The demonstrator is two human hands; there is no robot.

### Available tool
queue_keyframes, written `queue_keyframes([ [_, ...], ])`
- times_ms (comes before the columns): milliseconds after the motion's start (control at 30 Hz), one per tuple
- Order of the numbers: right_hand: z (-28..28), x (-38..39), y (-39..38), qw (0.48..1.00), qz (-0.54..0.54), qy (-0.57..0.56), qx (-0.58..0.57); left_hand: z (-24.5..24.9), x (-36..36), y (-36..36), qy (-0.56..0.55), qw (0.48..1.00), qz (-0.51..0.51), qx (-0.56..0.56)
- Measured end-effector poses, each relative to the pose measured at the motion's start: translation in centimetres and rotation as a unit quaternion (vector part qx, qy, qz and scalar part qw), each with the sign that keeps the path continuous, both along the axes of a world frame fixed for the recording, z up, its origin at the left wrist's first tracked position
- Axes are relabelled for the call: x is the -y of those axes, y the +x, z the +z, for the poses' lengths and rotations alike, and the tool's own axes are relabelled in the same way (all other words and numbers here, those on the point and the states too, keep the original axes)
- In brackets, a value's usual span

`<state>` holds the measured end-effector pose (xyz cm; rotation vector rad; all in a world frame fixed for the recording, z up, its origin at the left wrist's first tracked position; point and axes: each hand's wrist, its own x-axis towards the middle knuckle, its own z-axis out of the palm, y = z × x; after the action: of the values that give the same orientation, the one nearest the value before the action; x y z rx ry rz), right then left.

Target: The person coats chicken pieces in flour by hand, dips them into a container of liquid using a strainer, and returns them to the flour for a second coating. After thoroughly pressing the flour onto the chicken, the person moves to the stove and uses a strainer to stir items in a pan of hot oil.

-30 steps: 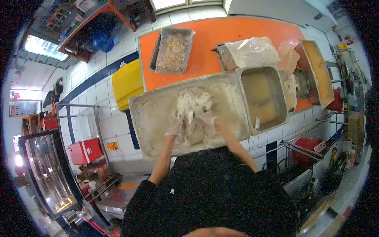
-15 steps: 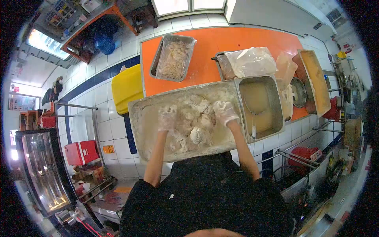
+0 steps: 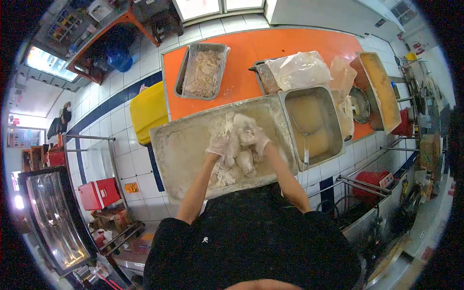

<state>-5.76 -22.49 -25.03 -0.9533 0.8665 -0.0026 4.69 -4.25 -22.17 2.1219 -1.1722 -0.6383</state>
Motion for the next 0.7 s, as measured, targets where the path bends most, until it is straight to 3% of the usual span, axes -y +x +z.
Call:
queue_keyframes([
  [33,-0.4,2.0,-1.4,0.980,0.102,-0.158,-0.070,1.9,0.1,0.2,0.003,1.000,0.003,-0.002],
  [67,-0.6,3.3,-2.4,0.920,0.199,-0.309,-0.136,4.1,0.5,0.7,0.102,0.994,-0.025,0.016],
  [100,1.0,3.1,-2.8,0.921,0.199,-0.307,-0.136,5.7,0.7,0.8,0.200,0.978,-0.055,0.033],
  [167,6.4,2.8,-4.2,0.778,0.237,-0.512,-0.277,7.0,-0.1,1.5,0.236,0.968,-0.060,0.066],
  [200,1.4,1.9,-5.5,0.722,0.247,-0.604,-0.230,7.2,-0.7,1.8,0.271,0.956,-0.060,0.098],
  [233,-3.4,1.0,-6.8,0.642,0.248,-0.699,-0.191,4.1,-1.7,2.0,0.268,0.956,-0.062,0.098],
  [267,-8.3,0.2,-8.1,0.551,0.233,-0.785,-0.162,-1.5,-3.2,2.0,0.230,0.953,-0.089,0.176],
  [300,6.2,-1.6,-5.6,0.687,0.317,-0.633,-0.164,-4.8,-4.3,2.0,0.193,0.941,-0.113,0.253],
  [333,9.4,-2.2,-3.9,0.686,0.320,-0.634,-0.160,-3.8,-4.0,1.2,0.195,0.941,-0.109,0.253],
  [367,11.3,-2.4,-2.5,0.795,0.370,-0.442,-0.190,-1.2,-2.8,-0.4,0.222,0.947,-0.114,0.201],
  [400,12.1,-2.5,-1.9,0.862,0.400,-0.228,-0.211,2.8,-1.1,-2.2,0.247,0.950,-0.122,0.149],
  [433,7.4,-2.8,-2.4,0.898,0.336,-0.243,-0.145,10.1,1.3,-3.5,0.250,0.968,0.033,-0.003],
  [467,2.7,-3.1,-2.8,0.924,0.276,-0.256,-0.071,7.6,1.0,-3.1,0.246,0.969,0.035,-0.002],
  [500,-1.9,-3.4,-3.2,0.937,0.224,-0.267,0.006,2.7,0.0,-2.8,0.174,0.981,0.065,-0.057],
  [533,-3.4,-3.2,-3.8,0.936,0.226,-0.269,0.008,-1.0,-0.8,-2.7,0.100,0.984,0.093,-0.110],
  [567,-4.1,-2.6,-4.3,0.920,0.224,-0.306,0.103,-0.5,-0.9,-2.9,0.029,0.991,0.127,-0.027],
  [600,-5.0,-2.5,-4.9,0.895,0.220,-0.336,0.195,-0.1,-1.3,-2.8,0.031,0.991,0.126,-0.026],
  [633,8.6,-2.5,-4.4,0.714,0.317,-0.599,0.177,4.2,-1.4,-2.8,0.051,0.990,0.123,-0.036],
  [700,9.5,-2.0,-4.0,0.740,0.294,-0.594,0.113,6.4,-1.9,-1.8,0.074,0.989,0.120,-0.045],
])
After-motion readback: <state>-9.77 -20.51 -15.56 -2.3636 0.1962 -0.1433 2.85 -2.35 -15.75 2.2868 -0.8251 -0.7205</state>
